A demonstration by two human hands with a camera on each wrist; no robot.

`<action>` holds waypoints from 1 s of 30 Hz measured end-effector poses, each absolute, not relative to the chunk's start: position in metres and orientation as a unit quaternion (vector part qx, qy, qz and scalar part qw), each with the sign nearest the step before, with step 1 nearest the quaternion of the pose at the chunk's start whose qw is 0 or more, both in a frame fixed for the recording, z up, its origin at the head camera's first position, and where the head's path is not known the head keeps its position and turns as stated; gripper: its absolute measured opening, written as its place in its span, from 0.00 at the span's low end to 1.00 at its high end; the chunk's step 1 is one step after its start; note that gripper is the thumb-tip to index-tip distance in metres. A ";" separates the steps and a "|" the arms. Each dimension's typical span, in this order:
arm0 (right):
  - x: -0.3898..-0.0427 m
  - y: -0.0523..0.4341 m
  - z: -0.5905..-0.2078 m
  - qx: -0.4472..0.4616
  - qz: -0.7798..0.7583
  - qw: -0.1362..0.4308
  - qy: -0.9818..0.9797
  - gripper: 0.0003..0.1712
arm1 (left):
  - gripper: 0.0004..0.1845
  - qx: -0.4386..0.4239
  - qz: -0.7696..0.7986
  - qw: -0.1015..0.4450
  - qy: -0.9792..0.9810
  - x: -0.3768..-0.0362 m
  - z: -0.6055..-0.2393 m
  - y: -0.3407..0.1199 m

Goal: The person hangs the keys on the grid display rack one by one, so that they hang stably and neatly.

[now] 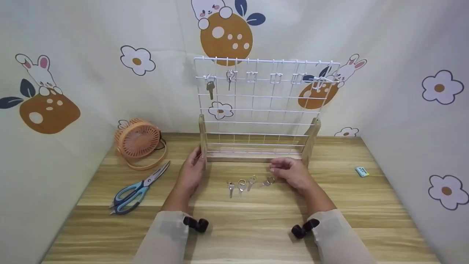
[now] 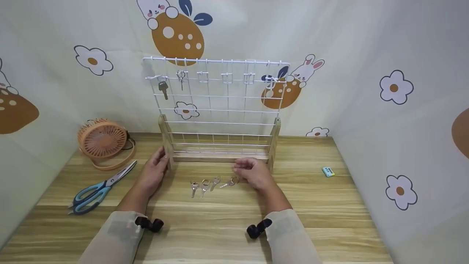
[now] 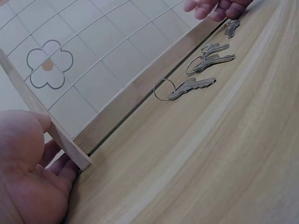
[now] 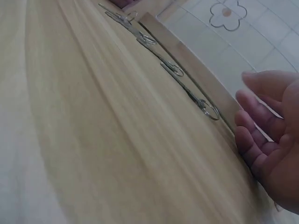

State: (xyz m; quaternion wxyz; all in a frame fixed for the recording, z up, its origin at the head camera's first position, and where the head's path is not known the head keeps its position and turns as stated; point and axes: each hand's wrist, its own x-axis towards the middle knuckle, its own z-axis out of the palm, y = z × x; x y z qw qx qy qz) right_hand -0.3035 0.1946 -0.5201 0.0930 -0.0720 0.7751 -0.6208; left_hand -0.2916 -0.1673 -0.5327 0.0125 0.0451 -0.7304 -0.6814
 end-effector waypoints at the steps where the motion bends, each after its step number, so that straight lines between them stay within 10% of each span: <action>1: -0.304 0.196 -0.522 -0.080 -0.612 0.097 0.780 0.23 | 0.32 0.047 -0.682 0.013 -0.730 -0.292 -0.532 -0.167; 30: -0.298 0.206 -0.521 -0.184 -0.463 0.109 0.860 0.08 | 0.31 0.035 -0.682 0.018 -0.730 -0.293 -0.534 -0.169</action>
